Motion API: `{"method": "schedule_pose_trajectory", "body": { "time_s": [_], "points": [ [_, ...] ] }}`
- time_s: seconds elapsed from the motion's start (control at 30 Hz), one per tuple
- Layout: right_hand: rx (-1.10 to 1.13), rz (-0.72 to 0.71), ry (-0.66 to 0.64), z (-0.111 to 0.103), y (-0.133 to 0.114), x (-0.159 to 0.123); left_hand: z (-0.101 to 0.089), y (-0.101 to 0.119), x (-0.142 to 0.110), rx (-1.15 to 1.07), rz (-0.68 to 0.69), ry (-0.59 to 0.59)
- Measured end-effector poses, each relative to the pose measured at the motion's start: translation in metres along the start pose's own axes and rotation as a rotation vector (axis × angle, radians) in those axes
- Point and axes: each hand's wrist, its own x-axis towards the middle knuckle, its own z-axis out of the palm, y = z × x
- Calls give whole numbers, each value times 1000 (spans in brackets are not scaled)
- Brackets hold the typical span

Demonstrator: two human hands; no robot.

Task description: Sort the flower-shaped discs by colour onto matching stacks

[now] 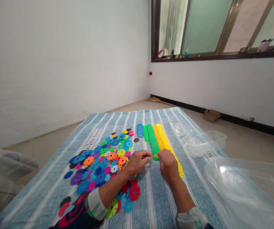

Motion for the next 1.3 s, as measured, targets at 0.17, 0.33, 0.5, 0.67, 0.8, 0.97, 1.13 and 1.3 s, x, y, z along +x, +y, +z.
{"method": "schedule_pose_trajectory", "body": {
  "time_s": [0.17,0.33,0.5,0.67,0.8,0.97,1.13,1.3],
  "points": [
    [-203,71,-39,-15,31,-3,-7,-6,1,77,11,23],
    [-229,27,-129,-16,36,-6,-17,-12,3,121,19,53],
    [-301,46,-170,-9,33,-9,-36,-19,10,209,7,100],
    [-324,81,-172,-6,31,-11,-64,-32,24,462,-79,88],
    [-327,90,-153,-4,29,-11,-89,-46,44,592,-147,114],
    [-273,53,-86,-1,26,-11,-104,-61,77,754,-217,112],
    [-220,45,-44,-2,23,-10,-96,-73,108,845,-187,-14],
    [-204,53,-26,-2,21,-8,-89,-85,125,913,-176,-125]
  ]
}}
